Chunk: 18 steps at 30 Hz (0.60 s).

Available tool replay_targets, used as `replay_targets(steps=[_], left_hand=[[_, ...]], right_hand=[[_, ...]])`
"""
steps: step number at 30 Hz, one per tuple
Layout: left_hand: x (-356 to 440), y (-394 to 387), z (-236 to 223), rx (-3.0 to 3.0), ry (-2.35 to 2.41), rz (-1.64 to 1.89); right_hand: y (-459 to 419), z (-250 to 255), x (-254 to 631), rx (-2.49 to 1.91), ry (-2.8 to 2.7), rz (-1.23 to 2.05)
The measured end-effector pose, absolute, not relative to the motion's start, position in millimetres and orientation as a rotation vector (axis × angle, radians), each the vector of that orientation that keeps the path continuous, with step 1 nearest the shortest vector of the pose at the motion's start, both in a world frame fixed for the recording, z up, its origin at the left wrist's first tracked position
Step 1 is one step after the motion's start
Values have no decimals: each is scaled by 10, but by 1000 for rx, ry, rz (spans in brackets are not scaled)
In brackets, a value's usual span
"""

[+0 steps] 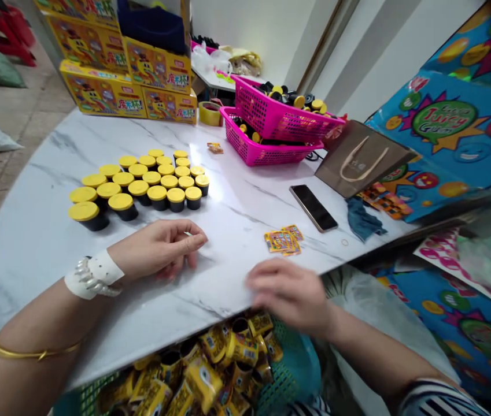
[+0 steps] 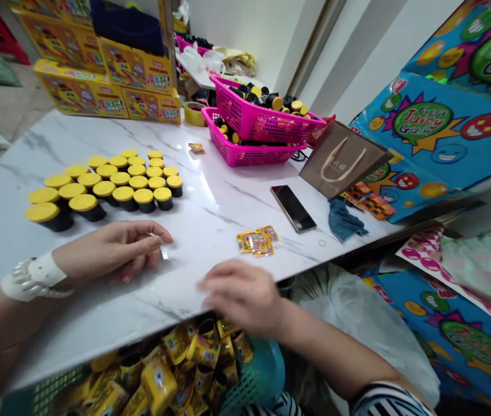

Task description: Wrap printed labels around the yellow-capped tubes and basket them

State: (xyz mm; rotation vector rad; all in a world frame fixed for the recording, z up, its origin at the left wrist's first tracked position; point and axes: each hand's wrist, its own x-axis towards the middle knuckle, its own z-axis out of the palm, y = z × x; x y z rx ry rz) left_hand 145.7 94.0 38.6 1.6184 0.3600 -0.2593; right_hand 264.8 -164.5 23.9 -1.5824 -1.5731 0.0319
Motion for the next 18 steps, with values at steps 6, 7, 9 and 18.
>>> replay_targets(steps=[6,7,9,18], left_hand=[[1469,914,353,1674,348,-243],[1468,911,350,1681,349,-234],[1470,909,346,1700,355,-193],[1483,829,392,1612,368,237]], right_hand=[[-1796,80,3561,-2146,-1356,-246],[-1799,53,3614,-2146,-1377,-213],[-1786,36,3630,-2136,-1404,-202],[-844,339,2995,-1757,-1323,-217]])
